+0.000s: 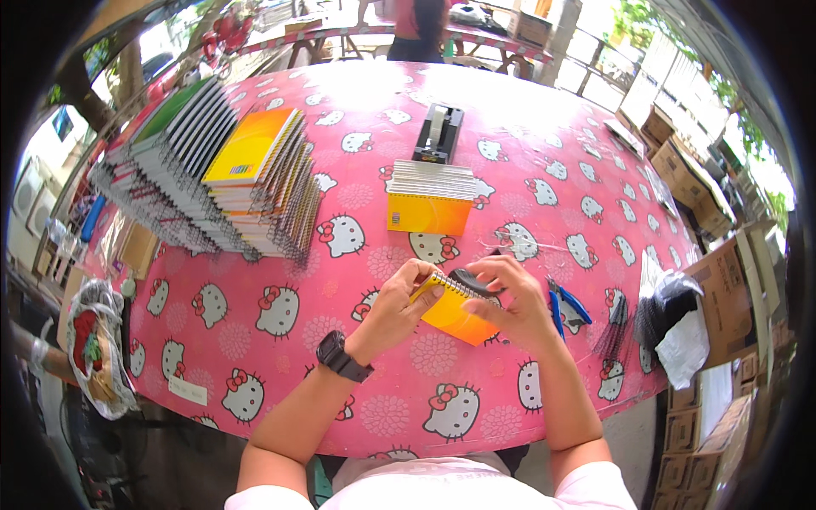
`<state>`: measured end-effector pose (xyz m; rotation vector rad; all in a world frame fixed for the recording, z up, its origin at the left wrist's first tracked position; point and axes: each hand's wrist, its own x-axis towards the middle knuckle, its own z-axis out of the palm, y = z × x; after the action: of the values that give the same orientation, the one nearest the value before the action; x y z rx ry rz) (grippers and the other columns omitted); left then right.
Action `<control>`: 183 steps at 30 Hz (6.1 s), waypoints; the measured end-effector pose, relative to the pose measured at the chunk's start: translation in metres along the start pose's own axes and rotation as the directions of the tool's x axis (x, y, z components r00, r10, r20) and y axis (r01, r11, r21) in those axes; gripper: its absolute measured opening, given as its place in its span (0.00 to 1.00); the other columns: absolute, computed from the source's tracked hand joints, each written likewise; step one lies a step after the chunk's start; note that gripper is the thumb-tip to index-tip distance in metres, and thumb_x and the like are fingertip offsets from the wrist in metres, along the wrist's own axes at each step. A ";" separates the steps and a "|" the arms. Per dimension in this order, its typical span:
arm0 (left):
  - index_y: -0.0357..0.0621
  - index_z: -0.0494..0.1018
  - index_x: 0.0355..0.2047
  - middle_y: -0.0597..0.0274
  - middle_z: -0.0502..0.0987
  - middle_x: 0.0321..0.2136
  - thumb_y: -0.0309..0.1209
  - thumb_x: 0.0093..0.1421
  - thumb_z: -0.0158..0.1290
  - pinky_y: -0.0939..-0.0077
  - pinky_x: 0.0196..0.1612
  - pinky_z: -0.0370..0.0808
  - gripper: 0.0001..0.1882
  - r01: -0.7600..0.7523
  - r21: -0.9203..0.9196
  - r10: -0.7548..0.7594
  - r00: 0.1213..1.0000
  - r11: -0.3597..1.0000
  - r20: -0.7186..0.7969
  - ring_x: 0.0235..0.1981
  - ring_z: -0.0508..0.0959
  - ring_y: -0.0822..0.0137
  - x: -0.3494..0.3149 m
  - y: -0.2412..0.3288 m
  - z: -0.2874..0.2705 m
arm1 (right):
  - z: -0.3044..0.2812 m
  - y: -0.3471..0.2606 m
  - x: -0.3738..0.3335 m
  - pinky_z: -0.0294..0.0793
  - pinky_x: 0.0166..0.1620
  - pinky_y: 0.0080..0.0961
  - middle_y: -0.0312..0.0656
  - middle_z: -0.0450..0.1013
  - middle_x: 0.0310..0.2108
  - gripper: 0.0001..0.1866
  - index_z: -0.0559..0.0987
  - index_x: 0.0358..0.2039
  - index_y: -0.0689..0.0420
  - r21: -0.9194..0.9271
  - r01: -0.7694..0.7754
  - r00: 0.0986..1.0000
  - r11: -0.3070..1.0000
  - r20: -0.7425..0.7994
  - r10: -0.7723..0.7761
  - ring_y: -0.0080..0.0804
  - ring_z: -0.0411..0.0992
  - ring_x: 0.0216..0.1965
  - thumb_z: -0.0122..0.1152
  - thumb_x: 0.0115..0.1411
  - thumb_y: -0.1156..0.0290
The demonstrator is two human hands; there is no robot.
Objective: The person repeatedly picks up a yellow spiral notebook and a black spiral binding, then inserts the binding into the notebook's holes. The person stacks the assembled notebooks on the table.
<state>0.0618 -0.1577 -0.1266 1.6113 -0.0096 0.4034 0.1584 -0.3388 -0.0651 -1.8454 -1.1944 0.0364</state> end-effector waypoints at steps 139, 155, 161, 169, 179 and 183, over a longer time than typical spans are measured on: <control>0.44 0.79 0.32 0.63 0.79 0.26 0.25 0.52 0.59 0.73 0.32 0.76 0.06 -0.448 0.699 0.465 0.866 0.558 0.184 0.29 0.78 0.65 0.008 0.021 0.003 | 0.010 0.033 -0.016 0.70 0.32 0.17 0.34 0.73 0.33 0.11 0.78 0.36 0.61 0.338 -0.285 0.956 0.897 0.026 0.294 0.18 0.71 0.29 0.65 0.51 0.81; 0.44 0.72 0.36 0.62 0.74 0.30 0.29 0.52 0.57 0.63 0.39 0.71 0.10 -0.400 0.717 0.376 0.904 0.571 0.205 0.33 0.74 0.58 -0.001 0.033 0.020 | 0.004 0.015 -0.014 0.71 0.32 0.18 0.37 0.74 0.30 0.20 0.69 0.53 0.57 0.081 -0.092 0.988 0.992 0.135 0.081 0.20 0.71 0.28 0.58 0.60 0.72; 0.48 0.71 0.35 0.64 0.73 0.29 0.32 0.52 0.58 0.67 0.37 0.69 0.10 -0.473 0.656 0.377 0.878 0.588 0.295 0.33 0.74 0.60 -0.002 0.027 0.018 | -0.007 0.032 -0.015 0.74 0.37 0.26 0.41 0.74 0.36 0.23 0.69 0.53 0.57 0.158 -0.220 0.959 0.962 0.218 0.184 0.28 0.73 0.35 0.62 0.58 0.67; 0.49 0.72 0.32 0.68 0.74 0.28 0.38 0.51 0.60 0.70 0.39 0.70 0.12 -0.511 0.674 0.373 0.857 0.533 0.355 0.35 0.75 0.65 -0.001 0.026 0.018 | -0.014 0.081 -0.021 0.59 0.59 0.46 0.52 0.53 0.63 0.43 0.67 0.56 0.52 -0.439 -0.245 0.952 0.865 0.058 0.299 0.53 0.55 0.61 0.72 0.41 0.47; 0.49 0.75 0.28 0.68 0.76 0.29 0.38 0.51 0.60 0.57 0.51 0.61 0.09 -0.438 0.735 0.322 0.895 0.517 0.307 0.36 0.75 0.66 -0.002 0.033 -0.003 | -0.008 0.079 -0.015 0.64 0.56 0.38 0.53 0.65 0.56 0.33 0.75 0.48 0.55 -0.130 -0.255 0.958 0.958 0.098 0.268 0.47 0.63 0.56 0.66 0.48 0.47; 0.49 0.75 0.28 0.69 0.76 0.27 0.37 0.49 0.61 0.61 0.51 0.60 0.09 -0.404 0.743 0.342 0.906 0.533 0.247 0.36 0.75 0.67 0.001 0.022 -0.007 | -0.017 0.060 -0.016 0.66 0.53 0.32 0.48 0.72 0.48 0.30 0.77 0.47 0.59 0.704 -0.338 0.923 0.625 0.376 0.076 0.37 0.69 0.49 0.60 0.55 0.45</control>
<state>0.0552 -0.1523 -0.1052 2.5286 -0.2812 0.7576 0.2005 -0.3689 -0.1029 -1.2063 -0.9302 0.8803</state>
